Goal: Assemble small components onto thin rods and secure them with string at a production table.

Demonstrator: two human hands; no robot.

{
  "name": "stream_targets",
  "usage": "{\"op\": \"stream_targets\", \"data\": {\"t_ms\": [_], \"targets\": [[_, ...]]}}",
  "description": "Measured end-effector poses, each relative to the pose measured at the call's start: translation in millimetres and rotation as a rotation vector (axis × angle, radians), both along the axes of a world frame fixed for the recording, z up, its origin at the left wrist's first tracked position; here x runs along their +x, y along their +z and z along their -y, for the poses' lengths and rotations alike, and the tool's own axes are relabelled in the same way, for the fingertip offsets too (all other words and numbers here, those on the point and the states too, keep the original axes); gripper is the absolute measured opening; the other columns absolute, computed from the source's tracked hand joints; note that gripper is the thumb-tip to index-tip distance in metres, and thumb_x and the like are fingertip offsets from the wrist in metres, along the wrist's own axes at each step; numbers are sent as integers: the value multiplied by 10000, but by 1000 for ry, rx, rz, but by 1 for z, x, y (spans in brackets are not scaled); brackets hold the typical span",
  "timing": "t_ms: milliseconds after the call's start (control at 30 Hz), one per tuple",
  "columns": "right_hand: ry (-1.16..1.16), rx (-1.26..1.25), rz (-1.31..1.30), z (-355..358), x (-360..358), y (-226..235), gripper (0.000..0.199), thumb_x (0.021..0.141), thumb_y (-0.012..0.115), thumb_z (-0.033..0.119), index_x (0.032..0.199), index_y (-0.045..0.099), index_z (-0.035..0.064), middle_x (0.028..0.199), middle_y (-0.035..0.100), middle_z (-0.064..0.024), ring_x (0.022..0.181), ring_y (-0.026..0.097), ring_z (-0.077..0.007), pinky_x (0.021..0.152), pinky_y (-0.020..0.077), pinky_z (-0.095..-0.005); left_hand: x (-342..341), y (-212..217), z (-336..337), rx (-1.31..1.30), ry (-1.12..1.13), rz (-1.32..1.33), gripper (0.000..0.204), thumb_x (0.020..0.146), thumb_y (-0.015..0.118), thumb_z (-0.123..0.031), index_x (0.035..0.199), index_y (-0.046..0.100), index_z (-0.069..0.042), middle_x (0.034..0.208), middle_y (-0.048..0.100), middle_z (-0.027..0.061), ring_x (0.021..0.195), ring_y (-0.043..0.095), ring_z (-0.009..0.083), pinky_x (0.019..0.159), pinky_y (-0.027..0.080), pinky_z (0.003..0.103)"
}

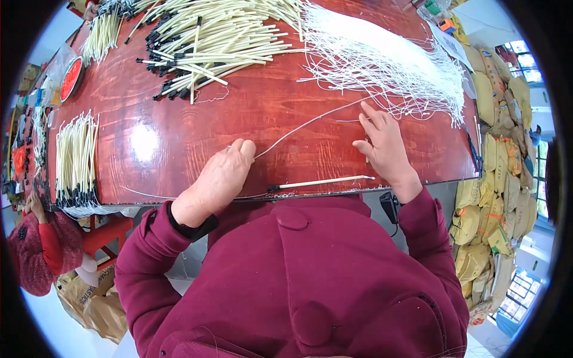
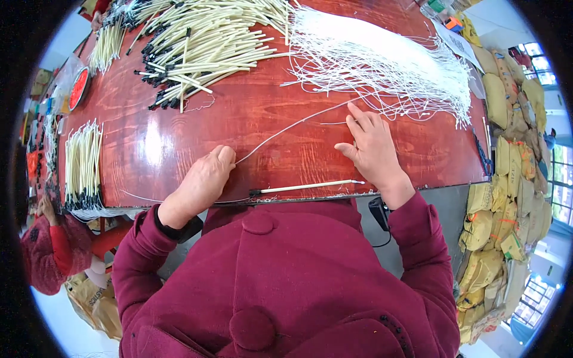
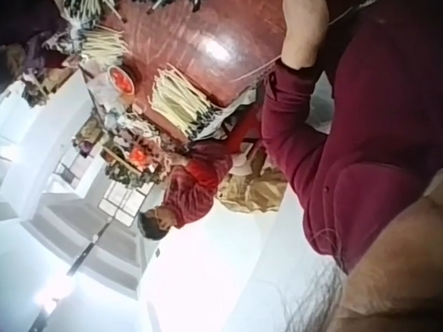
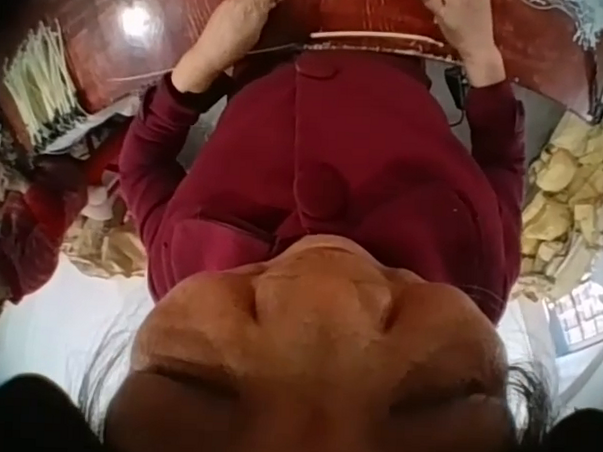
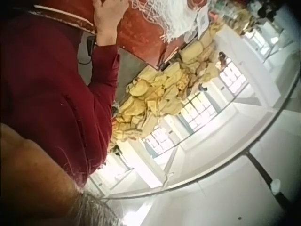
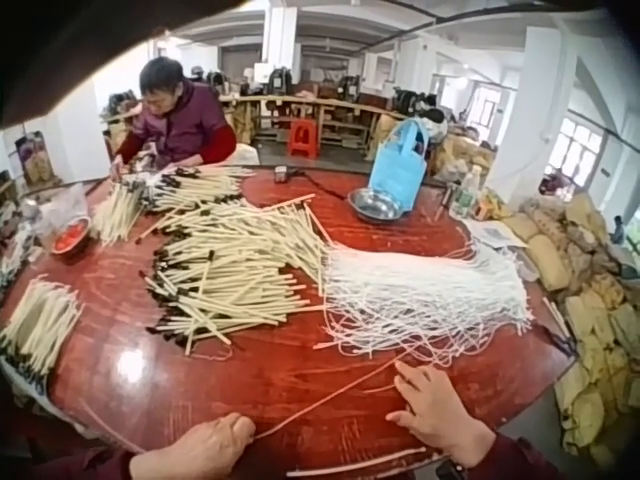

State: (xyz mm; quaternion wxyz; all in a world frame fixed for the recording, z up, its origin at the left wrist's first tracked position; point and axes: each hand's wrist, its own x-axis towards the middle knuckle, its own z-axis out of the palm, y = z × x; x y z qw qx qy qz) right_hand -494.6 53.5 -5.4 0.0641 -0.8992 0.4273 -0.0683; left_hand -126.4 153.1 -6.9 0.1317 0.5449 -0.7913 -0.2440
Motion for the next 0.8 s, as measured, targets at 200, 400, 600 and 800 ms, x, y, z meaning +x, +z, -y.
{"op": "stream_targets", "data": {"t_ms": [200, 400, 600, 800], "targets": [[21, -91, 95, 8, 21, 2, 739, 983, 505, 597, 1385, 569, -19, 1553, 448, -157, 1307, 466, -356, 1121, 353, -468, 3, -3, -1, 25, 27, -25, 118, 955, 571, -28, 974, 459, 4, 889, 572, 231, 831, 603, 460, 702, 482, 511], [78, -45, -10, 11, 20, -1, 731, 973, 506, 608, 1368, 593, -2, 1545, 462, -147, 1319, 457, -353, 1130, 350, -486, 2, 3, 1, 65, 108, -170, 96, 931, 582, -2, 967, 494, 4, 894, 604, 235, 824, 620, 446, 705, 497, 477], [67, -41, -19, 4, 11, 4, 699, 977, 502, 598, 1343, 623, 15, 1510, 497, -146, 1303, 468, -347, 1107, 361, -487, 7, -2, 14, 44, 243, -330, 103, 898, 597, -1, 967, 520, 6, 830, 641, 224, 791, 642, 433, 695, 509, 464], [121, 1, 39, 0, 5, 8, 623, 996, 494, 558, 1324, 658, 55, 1479, 523, -140, 1273, 487, -344, 1089, 354, -481, 13, -16, 35, 53, 371, -89, 147, 884, 620, -72, 980, 535, 1, 822, 665, 234, 823, 668, 443, 713, 509, 521]]}}
